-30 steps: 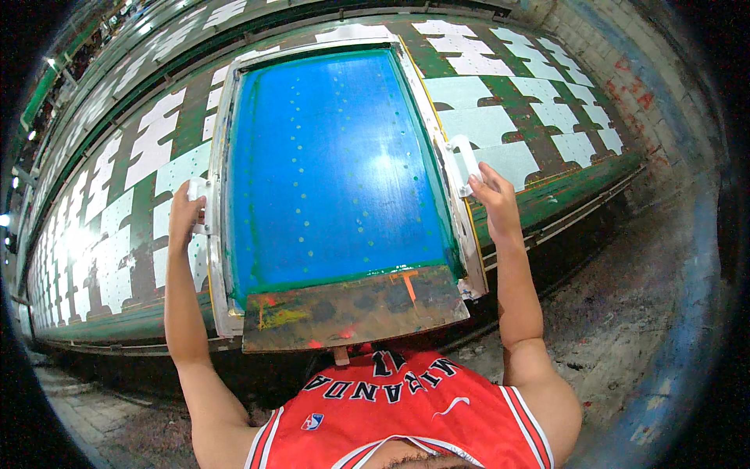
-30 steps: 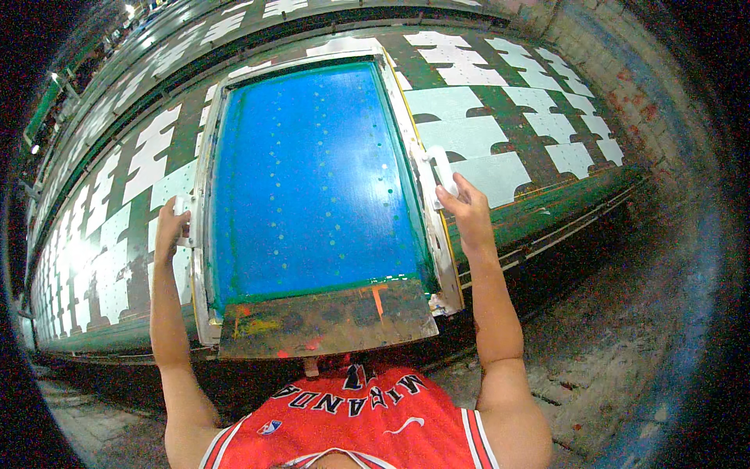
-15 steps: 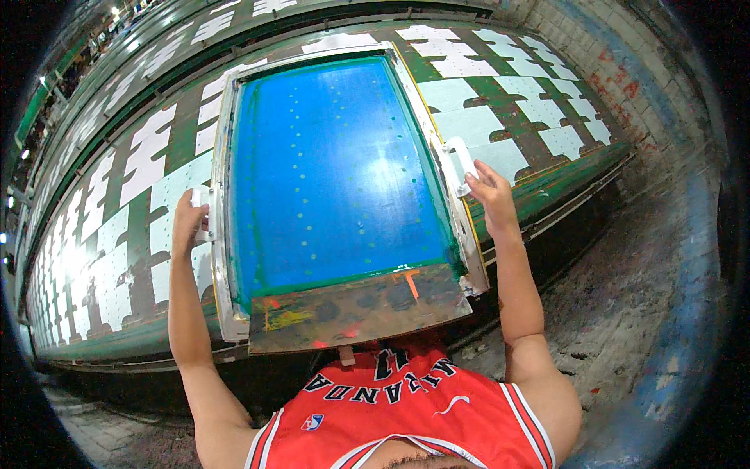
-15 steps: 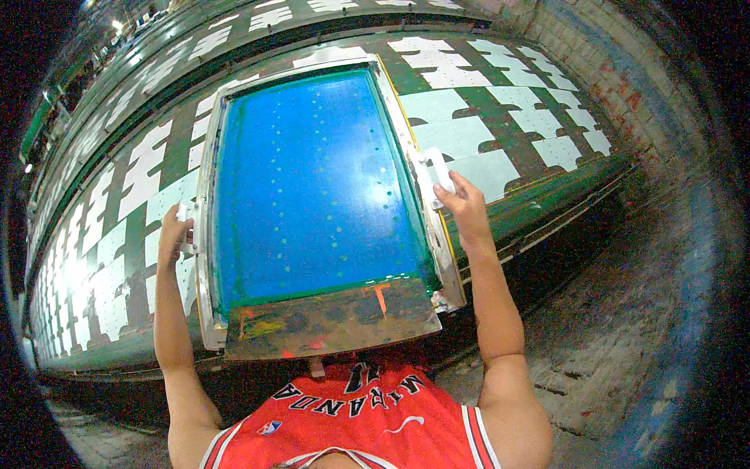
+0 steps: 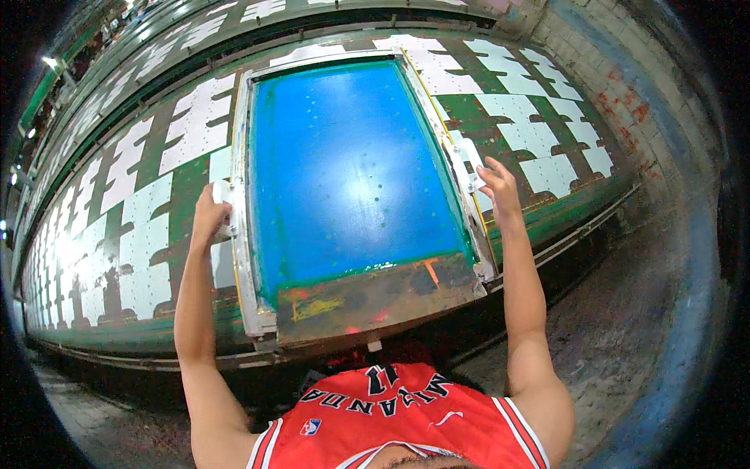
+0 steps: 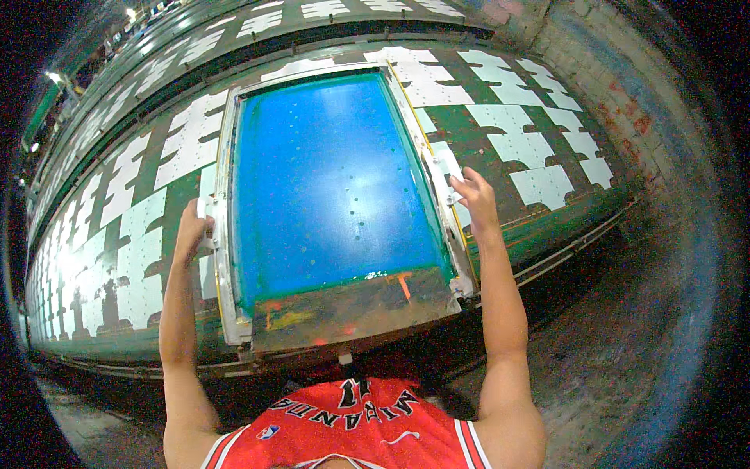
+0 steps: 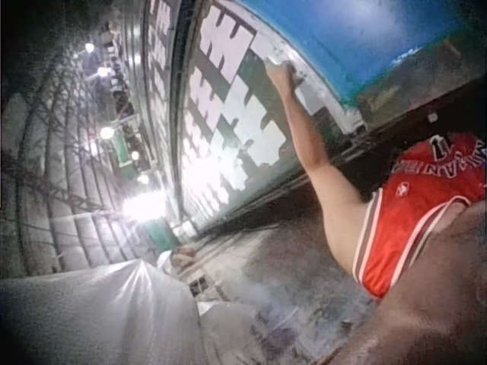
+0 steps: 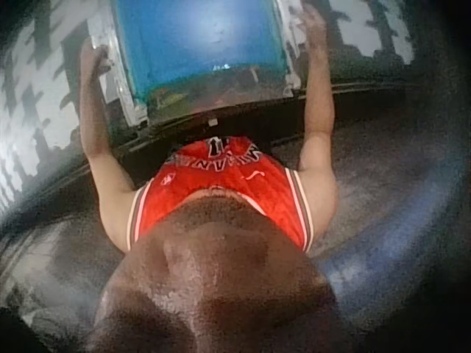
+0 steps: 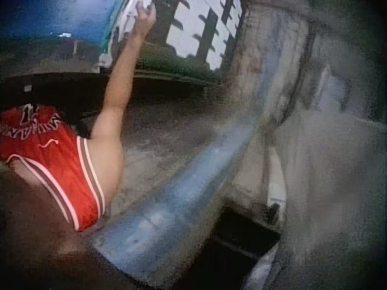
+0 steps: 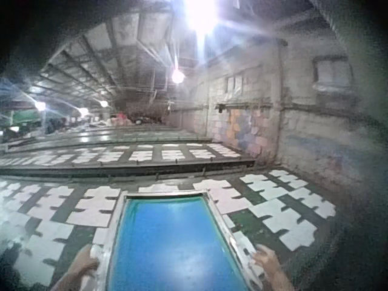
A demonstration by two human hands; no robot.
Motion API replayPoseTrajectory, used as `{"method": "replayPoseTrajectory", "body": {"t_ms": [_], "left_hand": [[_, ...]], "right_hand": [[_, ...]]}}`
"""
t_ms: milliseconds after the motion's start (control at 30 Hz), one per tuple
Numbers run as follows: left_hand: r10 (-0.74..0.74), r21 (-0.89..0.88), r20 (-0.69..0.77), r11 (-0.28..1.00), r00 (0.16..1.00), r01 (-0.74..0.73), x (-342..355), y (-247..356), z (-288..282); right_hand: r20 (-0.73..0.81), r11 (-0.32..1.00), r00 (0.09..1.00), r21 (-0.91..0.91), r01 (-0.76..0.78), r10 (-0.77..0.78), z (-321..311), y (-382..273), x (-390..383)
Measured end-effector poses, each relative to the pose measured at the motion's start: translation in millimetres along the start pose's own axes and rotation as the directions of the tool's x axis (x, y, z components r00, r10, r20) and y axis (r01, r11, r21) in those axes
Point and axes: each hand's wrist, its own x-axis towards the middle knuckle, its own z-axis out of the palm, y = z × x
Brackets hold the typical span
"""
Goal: The person holds a screen printing frame over a conveyor belt and uses a squeegee to pull blue ink across the mesh, depositing it onto white T-shirts moving below. The person repeatedly repositions the frame and performs additional squeegee passes to cover the shirts.
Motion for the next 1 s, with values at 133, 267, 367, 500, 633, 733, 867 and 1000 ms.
{"method": "replayPoseTrajectory", "body": {"t_ms": [133,267,367,500,633,733,867,1000], "left_hand": [[-0.032,0.149,-0.058,0.988,0.998,0.041,-7.9,-41.9,39.1],[-0.092,0.235,-0.134,0.964,0.987,0.122,-26.8,-88.9,75.6],[-0.082,0.304,-0.177,0.943,0.981,0.133,-40.7,-116.3,96.7],[-0.116,0.237,-0.186,0.958,0.976,0.159,-53.8,-135.4,111.2],[-0.086,0.251,-0.182,0.959,0.979,0.131,-61.6,-140.7,120.5],[-0.075,0.302,-0.194,0.944,0.978,0.132,-61.5,-141.0,122.5],[-0.076,0.309,-0.216,0.940,0.973,0.142,-68.3,-144.4,126.8],[-0.009,0.379,-0.212,0.921,0.977,0.090,-71.1,-146.5,138.0]], "right_hand": [[0.007,0.999,1.000,0.027,-0.020,0.020,-5.1,51.2,10.9],[0.036,0.996,0.996,0.043,-0.082,0.081,-11.8,117.2,8.2],[0.039,0.993,0.993,0.046,-0.113,0.111,-20.6,149.1,1.0],[0.010,0.994,0.995,0.056,-0.096,0.096,-33.3,165.9,-6.8],[0.015,0.991,0.991,0.026,-0.133,0.133,-45.3,171.2,-14.2],[0.019,0.995,0.996,0.026,-0.093,0.093,-46.8,173.9,-15.6],[0.014,0.996,0.996,-0.004,-0.092,0.092,-47.5,174.9,-12.9],[-0.010,0.994,0.994,-0.022,-0.105,0.105,-59.0,173.8,-6.8]]}}
